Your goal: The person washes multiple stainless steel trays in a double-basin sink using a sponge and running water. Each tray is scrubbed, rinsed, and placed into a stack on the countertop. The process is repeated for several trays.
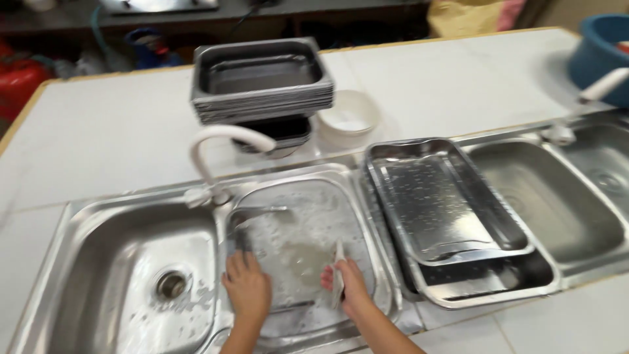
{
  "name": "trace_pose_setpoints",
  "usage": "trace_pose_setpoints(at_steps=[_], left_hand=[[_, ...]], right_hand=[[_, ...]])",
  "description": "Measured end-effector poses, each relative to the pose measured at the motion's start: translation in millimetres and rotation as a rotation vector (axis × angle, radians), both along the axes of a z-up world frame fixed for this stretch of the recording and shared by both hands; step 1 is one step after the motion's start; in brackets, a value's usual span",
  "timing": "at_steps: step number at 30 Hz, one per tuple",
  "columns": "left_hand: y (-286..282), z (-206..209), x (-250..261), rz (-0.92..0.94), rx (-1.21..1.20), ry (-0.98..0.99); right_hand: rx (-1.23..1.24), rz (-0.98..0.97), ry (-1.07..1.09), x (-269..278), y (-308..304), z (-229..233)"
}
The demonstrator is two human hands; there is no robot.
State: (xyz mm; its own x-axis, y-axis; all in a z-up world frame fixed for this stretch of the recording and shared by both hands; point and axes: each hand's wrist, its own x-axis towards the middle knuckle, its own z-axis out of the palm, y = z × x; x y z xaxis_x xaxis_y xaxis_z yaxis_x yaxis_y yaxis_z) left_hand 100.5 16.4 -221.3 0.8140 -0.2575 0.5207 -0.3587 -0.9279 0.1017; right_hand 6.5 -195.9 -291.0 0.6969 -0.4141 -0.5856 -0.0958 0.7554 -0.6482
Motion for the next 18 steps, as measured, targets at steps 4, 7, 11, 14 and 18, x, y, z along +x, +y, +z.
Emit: trace_pose_setpoints(at_steps=[4, 7, 11, 14, 18], left_hand=[[44, -31, 22, 0.057, -0.013, 0.109], [58, -31, 31, 0.01, -0.177, 0.332], [56, -17, 33, 0.082, -0.285, 0.451], [51, -27, 47, 0.153, -0.286, 0.46], [42, -37, 81, 0.278, -0.288, 0.758]], right_hand=[[-0.054, 0.007, 0.037, 19, 23, -7], [-0.09, 0.009, 0.082, 27, 34, -14], [-0.147, 0.017, 0.092, 32, 40, -15], [-0.198, 0.039, 0.082, 31, 41, -15], [-0.291, 0.051, 0.124, 27, 47, -14]])
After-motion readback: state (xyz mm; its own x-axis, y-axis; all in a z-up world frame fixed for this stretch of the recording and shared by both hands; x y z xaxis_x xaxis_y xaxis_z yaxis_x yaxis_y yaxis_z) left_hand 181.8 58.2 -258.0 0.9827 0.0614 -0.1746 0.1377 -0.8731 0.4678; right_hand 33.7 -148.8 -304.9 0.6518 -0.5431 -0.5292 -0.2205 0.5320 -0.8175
